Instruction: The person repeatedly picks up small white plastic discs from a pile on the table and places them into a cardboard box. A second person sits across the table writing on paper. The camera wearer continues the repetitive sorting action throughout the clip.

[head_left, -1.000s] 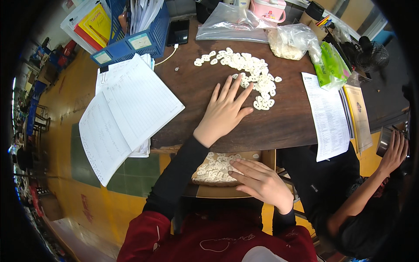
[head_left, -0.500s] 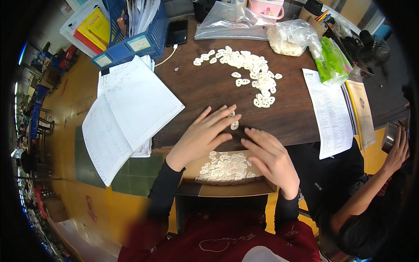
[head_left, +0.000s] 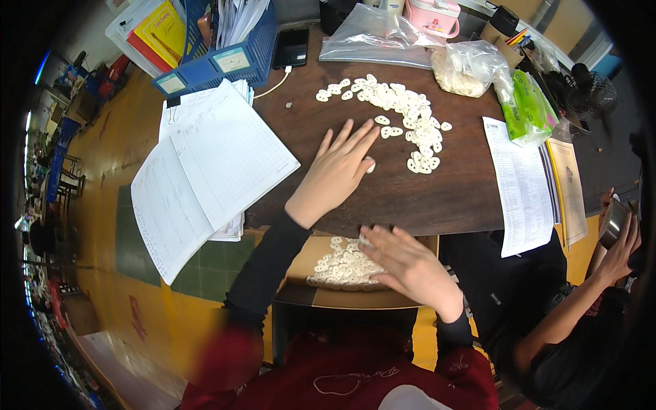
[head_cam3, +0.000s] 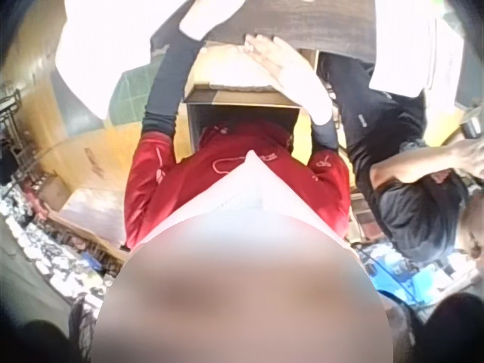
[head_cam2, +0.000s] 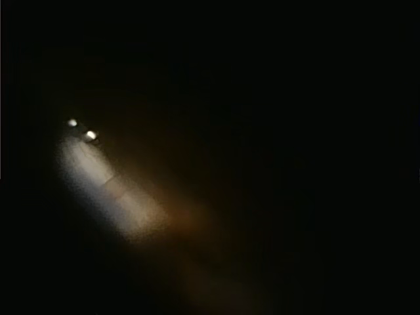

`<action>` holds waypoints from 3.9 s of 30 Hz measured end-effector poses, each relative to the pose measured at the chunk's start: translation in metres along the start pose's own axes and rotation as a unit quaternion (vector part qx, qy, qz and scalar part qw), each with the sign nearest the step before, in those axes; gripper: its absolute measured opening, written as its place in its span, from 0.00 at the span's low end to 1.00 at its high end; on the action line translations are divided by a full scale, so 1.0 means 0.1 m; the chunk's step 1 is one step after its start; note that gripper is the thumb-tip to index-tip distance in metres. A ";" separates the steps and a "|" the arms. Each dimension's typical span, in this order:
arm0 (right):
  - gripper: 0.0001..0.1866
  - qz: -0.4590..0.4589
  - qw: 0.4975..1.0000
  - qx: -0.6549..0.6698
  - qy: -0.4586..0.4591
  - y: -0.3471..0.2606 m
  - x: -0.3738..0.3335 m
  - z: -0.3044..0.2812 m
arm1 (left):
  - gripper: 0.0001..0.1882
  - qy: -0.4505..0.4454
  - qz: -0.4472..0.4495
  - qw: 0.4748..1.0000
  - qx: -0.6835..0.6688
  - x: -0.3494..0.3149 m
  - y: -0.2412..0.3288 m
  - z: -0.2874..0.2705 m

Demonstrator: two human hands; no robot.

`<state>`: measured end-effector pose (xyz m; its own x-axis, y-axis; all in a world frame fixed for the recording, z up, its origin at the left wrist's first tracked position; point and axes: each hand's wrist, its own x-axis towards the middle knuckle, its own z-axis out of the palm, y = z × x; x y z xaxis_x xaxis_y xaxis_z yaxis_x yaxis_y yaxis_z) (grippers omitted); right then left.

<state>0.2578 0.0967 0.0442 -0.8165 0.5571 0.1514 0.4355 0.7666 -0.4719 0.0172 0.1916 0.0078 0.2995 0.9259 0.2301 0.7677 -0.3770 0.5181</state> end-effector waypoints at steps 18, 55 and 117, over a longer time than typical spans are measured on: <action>0.28 0.008 0.991 -0.079 0.110 0.39 0.59 0.00 | 0.14 0.088 -0.045 0.944 -0.314 -0.16 0.03 -0.21; 0.24 -0.074 0.997 0.015 0.004 0.06 0.07 0.13 | 0.35 0.063 -0.034 0.993 0.089 0.87 -0.17 0.21; 0.23 -0.025 0.999 0.030 0.010 0.10 0.26 -0.11 | 0.22 0.047 -0.004 0.999 -0.020 -0.44 0.10 -0.15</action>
<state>0.2452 0.1230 0.0530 -0.8287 0.5257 0.1920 0.3711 0.7730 -0.5146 0.0028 0.1468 0.0150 0.2373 0.9233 0.3019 0.7457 -0.3723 0.5525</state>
